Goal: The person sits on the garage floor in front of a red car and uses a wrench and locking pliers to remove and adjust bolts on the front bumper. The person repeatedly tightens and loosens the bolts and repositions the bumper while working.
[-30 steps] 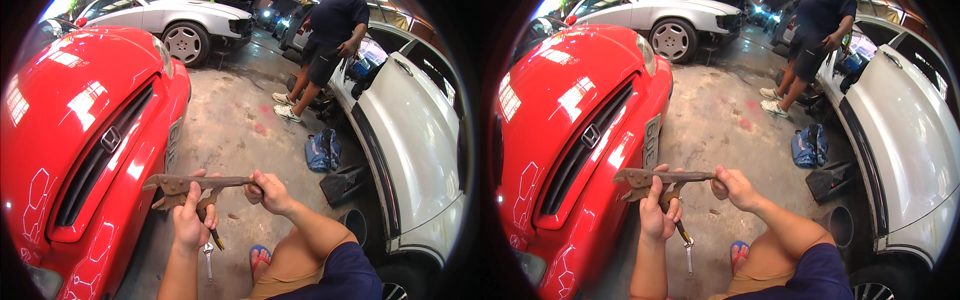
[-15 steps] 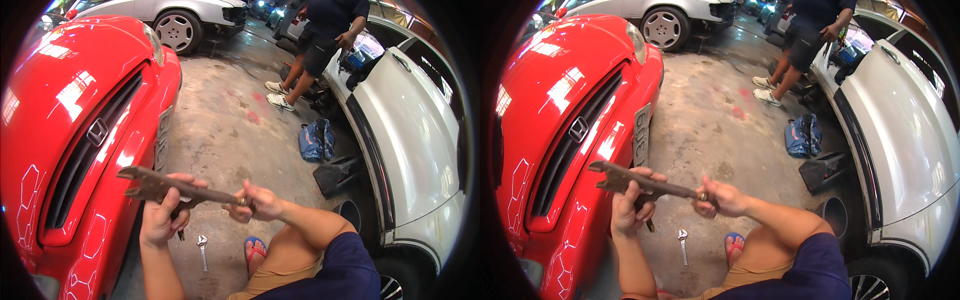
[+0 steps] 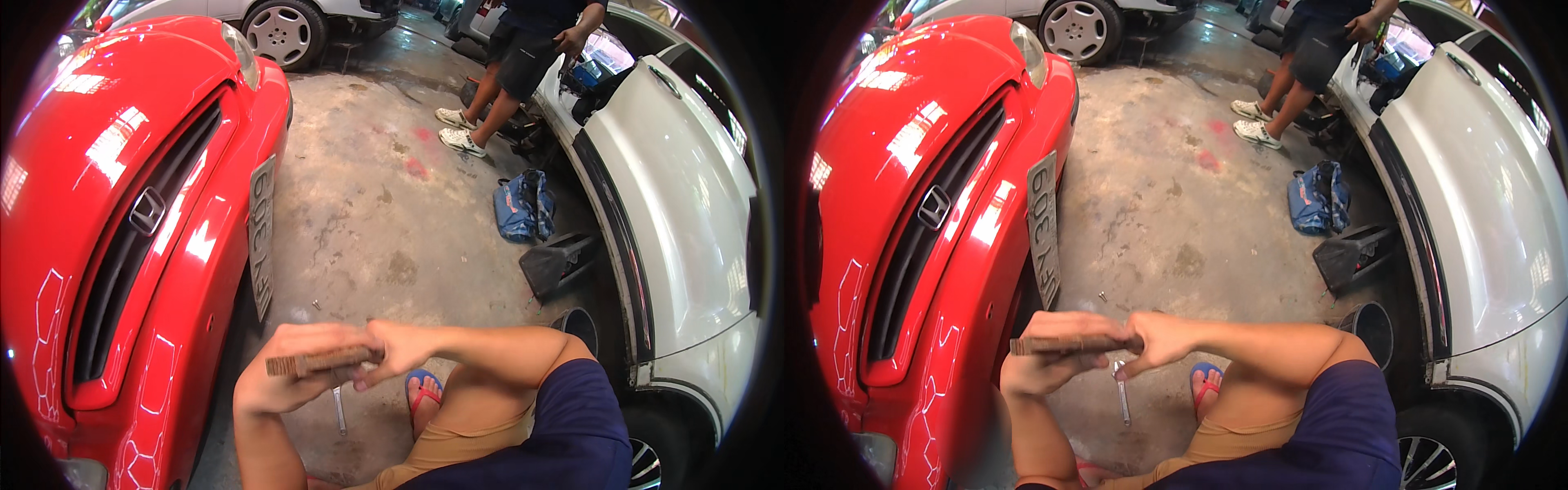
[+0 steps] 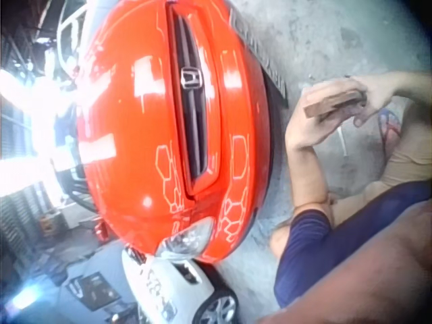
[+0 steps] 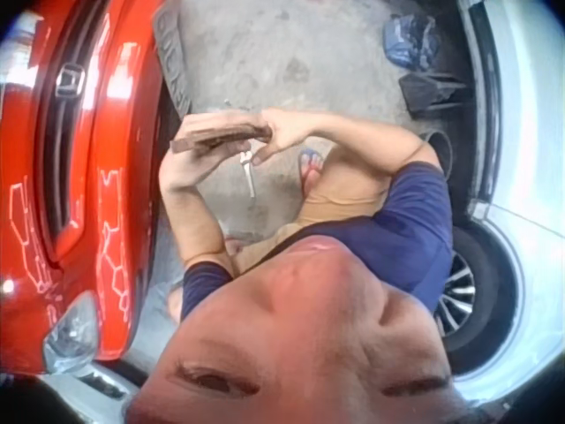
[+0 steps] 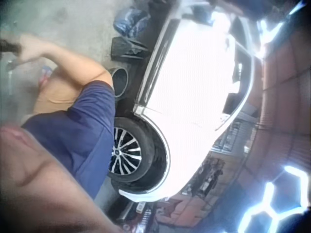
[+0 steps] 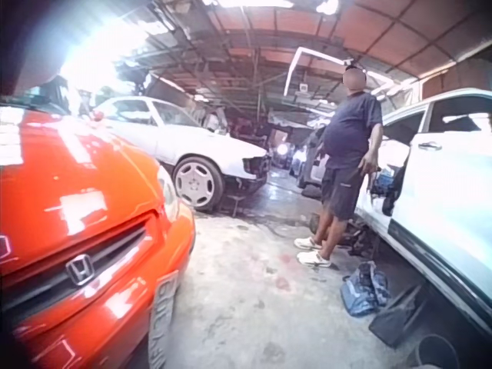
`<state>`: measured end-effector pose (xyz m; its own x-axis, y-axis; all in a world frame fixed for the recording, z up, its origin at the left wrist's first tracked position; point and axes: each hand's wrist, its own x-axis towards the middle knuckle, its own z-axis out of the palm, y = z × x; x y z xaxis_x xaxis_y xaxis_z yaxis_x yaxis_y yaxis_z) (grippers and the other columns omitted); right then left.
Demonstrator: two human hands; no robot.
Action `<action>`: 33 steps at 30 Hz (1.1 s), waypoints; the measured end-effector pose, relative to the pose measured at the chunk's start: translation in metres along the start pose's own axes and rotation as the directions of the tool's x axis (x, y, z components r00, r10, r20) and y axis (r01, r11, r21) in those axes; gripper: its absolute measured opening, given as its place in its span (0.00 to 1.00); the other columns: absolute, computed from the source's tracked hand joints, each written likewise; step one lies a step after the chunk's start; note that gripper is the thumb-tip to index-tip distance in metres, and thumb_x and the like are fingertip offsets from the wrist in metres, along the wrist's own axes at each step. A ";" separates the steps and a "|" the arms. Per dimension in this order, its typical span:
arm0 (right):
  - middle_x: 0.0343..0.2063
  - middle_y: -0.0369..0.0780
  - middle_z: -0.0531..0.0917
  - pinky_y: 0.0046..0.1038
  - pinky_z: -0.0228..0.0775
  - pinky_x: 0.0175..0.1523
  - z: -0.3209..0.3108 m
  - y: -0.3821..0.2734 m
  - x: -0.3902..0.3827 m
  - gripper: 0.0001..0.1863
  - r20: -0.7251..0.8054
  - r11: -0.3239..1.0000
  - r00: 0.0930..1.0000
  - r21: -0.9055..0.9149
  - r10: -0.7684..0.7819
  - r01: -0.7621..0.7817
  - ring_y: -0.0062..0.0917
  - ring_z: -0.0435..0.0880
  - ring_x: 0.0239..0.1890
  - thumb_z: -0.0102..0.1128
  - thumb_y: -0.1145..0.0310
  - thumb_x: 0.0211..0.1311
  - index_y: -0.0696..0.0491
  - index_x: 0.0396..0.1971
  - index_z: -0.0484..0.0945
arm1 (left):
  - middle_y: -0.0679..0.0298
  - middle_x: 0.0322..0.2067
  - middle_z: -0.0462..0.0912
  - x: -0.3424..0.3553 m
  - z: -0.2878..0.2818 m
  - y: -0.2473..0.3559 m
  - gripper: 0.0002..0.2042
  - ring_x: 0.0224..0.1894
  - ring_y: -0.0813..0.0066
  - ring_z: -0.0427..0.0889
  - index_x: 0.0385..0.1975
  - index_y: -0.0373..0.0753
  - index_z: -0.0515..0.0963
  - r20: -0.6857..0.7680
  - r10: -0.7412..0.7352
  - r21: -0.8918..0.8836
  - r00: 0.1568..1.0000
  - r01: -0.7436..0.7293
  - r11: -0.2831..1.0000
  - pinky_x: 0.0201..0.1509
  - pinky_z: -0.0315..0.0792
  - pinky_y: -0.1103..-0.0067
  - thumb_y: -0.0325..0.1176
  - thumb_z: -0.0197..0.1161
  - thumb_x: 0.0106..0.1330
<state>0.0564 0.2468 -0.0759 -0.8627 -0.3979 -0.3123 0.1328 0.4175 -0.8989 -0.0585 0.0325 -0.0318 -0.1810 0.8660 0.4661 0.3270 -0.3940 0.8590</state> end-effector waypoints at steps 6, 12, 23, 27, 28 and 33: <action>0.11 0.36 0.69 0.31 0.58 0.24 -0.022 0.006 0.006 0.21 -0.501 0.974 0.854 -0.225 -0.138 0.025 0.22 0.66 0.16 0.74 0.60 0.54 0.55 0.15 0.73 | 0.55 0.47 0.87 0.005 0.022 -0.010 0.15 0.37 0.77 0.83 0.52 0.31 0.81 -0.390 -0.250 -0.354 0.886 0.107 0.929 0.38 0.78 0.78 0.32 0.68 0.70; 0.15 0.46 0.78 0.30 0.64 0.24 -0.053 0.020 0.022 0.03 -0.664 0.715 0.457 -0.694 -0.591 -0.084 0.27 0.72 0.15 0.68 0.76 0.48 0.56 0.23 0.81 | 0.62 0.52 0.83 0.047 0.088 -0.011 0.16 0.20 0.91 0.63 0.56 0.37 0.76 -0.675 -0.623 -0.726 0.394 -0.202 0.658 0.20 0.58 0.88 0.41 0.59 0.78; 0.11 0.40 0.72 0.32 0.65 0.26 0.031 0.005 0.002 0.18 0.007 0.999 0.999 0.001 -0.039 0.039 0.23 0.72 0.17 0.70 0.61 0.60 0.56 0.17 0.77 | 0.46 0.44 0.88 -0.015 -0.014 -0.014 0.17 0.49 0.54 0.88 0.45 0.25 0.84 0.006 0.003 -0.392 1.000 0.000 0.920 0.56 0.80 0.69 0.28 0.74 0.58; 0.17 0.50 0.79 0.36 0.70 0.28 -0.030 0.020 0.023 0.09 -0.658 0.857 0.660 -0.513 -0.364 -0.038 0.33 0.77 0.18 0.67 0.67 0.57 0.56 0.22 0.82 | 0.60 0.50 0.85 0.011 0.033 -0.014 0.18 0.22 0.88 0.67 0.59 0.35 0.77 -0.596 -0.498 -0.539 0.630 0.147 0.830 0.23 0.61 0.85 0.39 0.61 0.77; 0.20 0.51 0.79 0.35 0.70 0.28 -0.048 0.031 0.027 0.07 -0.615 0.674 0.442 -0.738 -0.654 -0.031 0.34 0.77 0.19 0.66 0.69 0.58 0.56 0.23 0.83 | 0.58 0.56 0.82 0.025 0.048 -0.016 0.21 0.19 0.87 0.63 0.65 0.38 0.71 -0.600 -0.600 -0.715 0.529 -0.018 0.699 0.22 0.60 0.85 0.44 0.55 0.80; 0.11 0.34 0.70 0.32 0.60 0.25 -0.044 -0.004 0.012 0.22 -0.356 0.982 0.932 -0.143 0.064 -0.122 0.19 0.65 0.17 0.72 0.60 0.62 0.55 0.15 0.75 | 0.61 0.49 0.85 0.003 0.012 -0.037 0.19 0.18 0.92 0.59 0.56 0.36 0.78 -0.440 -0.460 -0.606 0.771 0.123 0.786 0.19 0.55 0.89 0.46 0.56 0.79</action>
<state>0.0239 0.2763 -0.0623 -0.9695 -0.0536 -0.2391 0.1657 0.5753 -0.8010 -0.0600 0.0534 -0.0646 -0.6985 0.7133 0.0573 -0.3276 -0.3900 0.8606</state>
